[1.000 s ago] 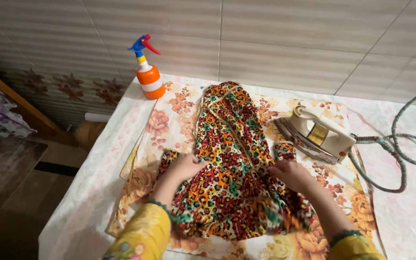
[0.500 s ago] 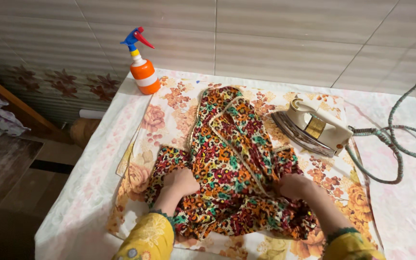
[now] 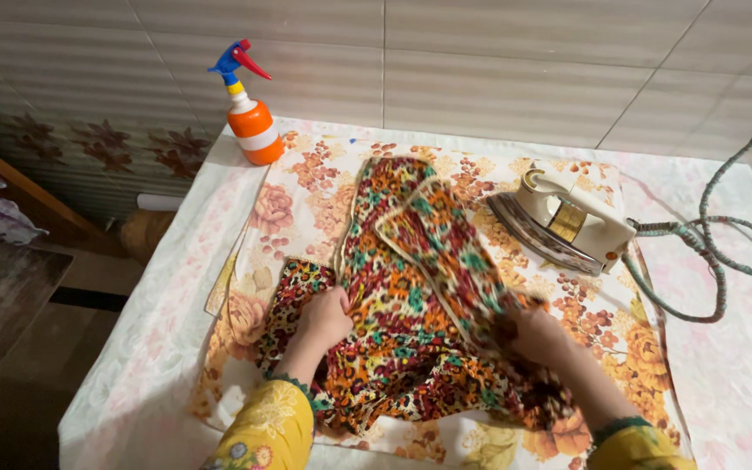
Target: The person plugs in an iron and irons a floral-patterned garment on a table. They repeatedly unfold, smooth, and iron different sections of the garment, then fold it back and continue ironing.
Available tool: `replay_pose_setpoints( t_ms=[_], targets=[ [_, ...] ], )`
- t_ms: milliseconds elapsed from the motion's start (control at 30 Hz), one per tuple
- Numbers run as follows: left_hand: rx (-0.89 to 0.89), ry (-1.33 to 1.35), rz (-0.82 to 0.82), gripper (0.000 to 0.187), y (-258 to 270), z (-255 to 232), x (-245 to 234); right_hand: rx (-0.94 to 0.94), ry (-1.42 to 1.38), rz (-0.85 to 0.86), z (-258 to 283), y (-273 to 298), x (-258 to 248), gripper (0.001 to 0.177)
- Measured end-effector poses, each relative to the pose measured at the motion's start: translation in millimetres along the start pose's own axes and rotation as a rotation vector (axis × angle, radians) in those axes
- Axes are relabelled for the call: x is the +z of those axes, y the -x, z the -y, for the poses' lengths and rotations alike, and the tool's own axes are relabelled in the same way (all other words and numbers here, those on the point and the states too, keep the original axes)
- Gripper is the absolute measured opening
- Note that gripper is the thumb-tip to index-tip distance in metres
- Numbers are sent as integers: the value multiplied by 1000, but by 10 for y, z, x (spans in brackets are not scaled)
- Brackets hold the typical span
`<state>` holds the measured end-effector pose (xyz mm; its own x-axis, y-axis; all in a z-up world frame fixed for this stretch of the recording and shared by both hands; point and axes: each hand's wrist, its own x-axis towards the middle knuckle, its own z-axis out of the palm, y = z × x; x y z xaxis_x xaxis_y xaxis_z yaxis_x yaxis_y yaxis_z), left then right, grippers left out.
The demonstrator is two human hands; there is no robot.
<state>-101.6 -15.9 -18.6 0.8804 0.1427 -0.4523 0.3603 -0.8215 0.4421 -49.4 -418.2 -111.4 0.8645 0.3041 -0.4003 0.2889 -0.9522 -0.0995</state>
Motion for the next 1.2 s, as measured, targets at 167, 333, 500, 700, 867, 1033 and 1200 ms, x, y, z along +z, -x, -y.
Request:
replay_pose_setpoints(
  t_ms=[167, 333, 500, 700, 867, 1033, 1200],
  targets=[
    [-154, -465, 374, 44, 179, -158, -306, 366, -224, 900, -308, 174, -135, 17],
    [-214, -322, 253, 51, 251, -310, -403, 244, 86, 487, 370, 549, -701, 35],
    [5, -40, -58, 57, 106, -464, -161, 77, -72, -89, 1184, 558, -980, 53],
    [71, 135, -180, 90, -293, -316, 113, -155, -190, -358, 1499, 266, -640, 71],
    [-39, -156, -120, 73, -274, -297, 16, -56, -332, -289, 1313, 129, -479, 41],
    [-109, 183, -138, 66, -410, -221, 45, -1, -389, -317, 1156, -42, -303, 24],
    [-86, -14, -68, 49, -563, 13, -39, 368, -773, -48, 595, -254, -177, 33]
  ],
)
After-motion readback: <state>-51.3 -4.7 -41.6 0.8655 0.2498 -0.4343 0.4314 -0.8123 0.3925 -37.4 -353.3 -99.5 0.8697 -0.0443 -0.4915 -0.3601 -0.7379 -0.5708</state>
